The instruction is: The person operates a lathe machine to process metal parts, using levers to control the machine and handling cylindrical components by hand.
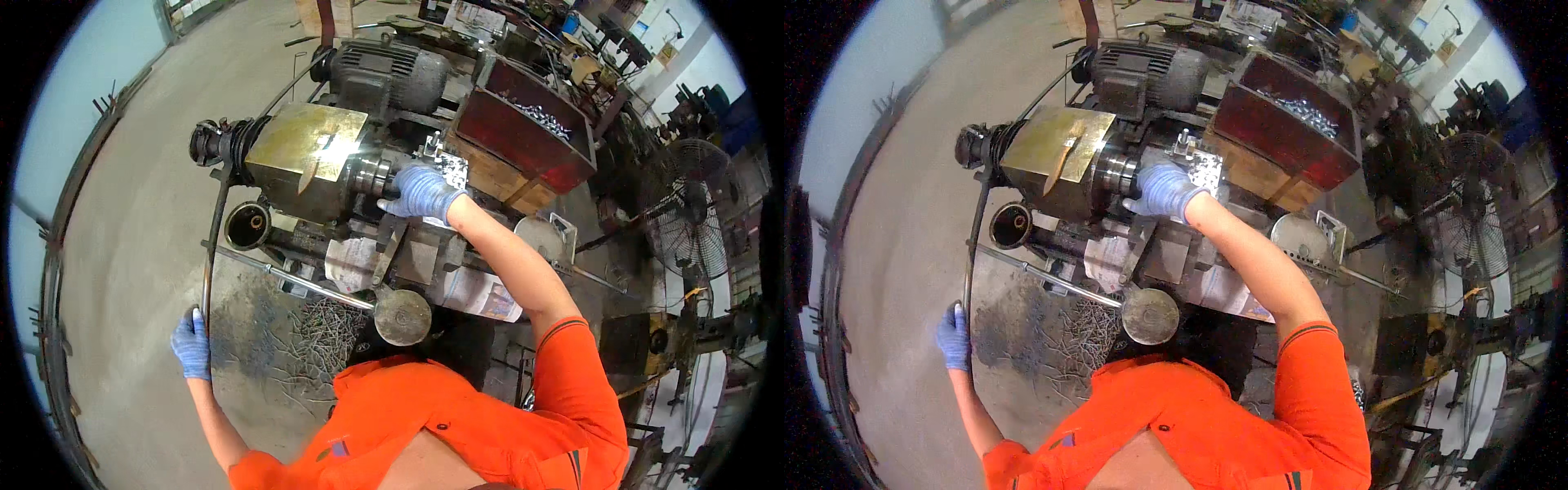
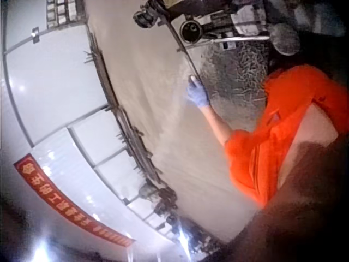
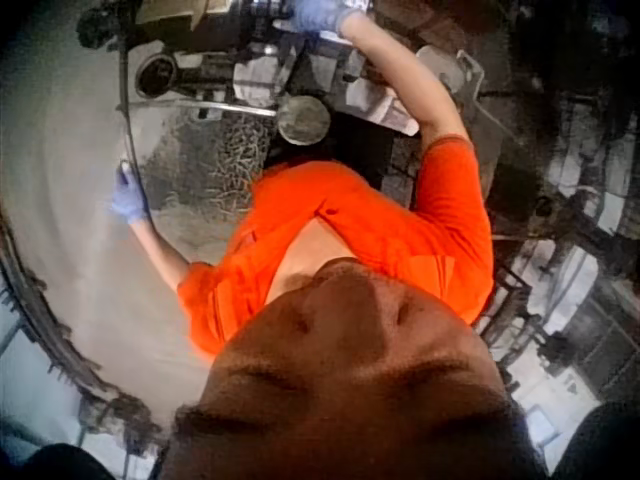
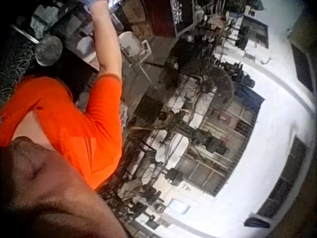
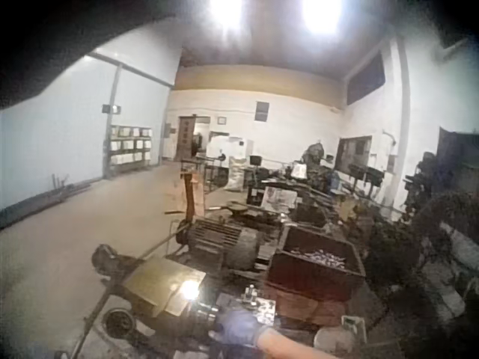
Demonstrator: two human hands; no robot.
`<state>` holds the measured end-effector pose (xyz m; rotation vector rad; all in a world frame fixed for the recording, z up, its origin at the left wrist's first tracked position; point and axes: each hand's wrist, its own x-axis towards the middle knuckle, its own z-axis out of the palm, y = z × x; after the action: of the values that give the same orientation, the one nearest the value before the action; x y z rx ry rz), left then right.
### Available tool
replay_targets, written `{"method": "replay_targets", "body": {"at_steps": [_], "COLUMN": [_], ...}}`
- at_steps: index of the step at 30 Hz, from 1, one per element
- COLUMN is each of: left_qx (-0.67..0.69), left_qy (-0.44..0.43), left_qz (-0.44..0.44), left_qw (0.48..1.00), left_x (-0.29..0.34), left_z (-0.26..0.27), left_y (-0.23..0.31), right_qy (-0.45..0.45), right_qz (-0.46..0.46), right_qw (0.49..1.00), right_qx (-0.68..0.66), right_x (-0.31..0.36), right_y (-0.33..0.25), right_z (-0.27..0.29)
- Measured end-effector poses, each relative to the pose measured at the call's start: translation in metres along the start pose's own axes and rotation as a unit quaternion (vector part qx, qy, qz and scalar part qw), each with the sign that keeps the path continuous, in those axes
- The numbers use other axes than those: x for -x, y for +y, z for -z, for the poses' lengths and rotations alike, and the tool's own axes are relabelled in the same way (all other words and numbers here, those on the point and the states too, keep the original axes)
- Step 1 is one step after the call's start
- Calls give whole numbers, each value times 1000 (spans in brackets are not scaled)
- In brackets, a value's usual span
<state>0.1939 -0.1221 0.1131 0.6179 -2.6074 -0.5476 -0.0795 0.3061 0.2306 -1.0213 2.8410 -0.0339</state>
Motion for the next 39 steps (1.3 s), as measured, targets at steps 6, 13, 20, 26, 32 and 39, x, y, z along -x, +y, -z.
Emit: {"method": "replay_targets", "body": {"at_steps": [6,13,20,26,32,39], "left_qx": [212,163,36,-113,-146,-375], "left_qy": [-52,-26,-34,-72,-68,-2], "left_qz": [117,96,84,76,91,-50], "left_qw": [969,982,995,988,983,926], "left_x": [11,9,15,43,58,-2], "left_z": [-8,-6,-3,23,22,12], "left_y": [9,17,5,24,23,-82], "right_qy": [-12,11,43,45,64,48], "right_qz": [3,-22,-158,-127,-147,-153], "right_qw": [1000,998,953,939,933,930], "right_qx": [-9,-54,-253,-318,-321,-330], "right_x": [-14,-19,-38,-39,-42,-44], "right_y": [4,-3,11,8,0,-3], "right_z": [-18,-10,0,3,0,1]}}
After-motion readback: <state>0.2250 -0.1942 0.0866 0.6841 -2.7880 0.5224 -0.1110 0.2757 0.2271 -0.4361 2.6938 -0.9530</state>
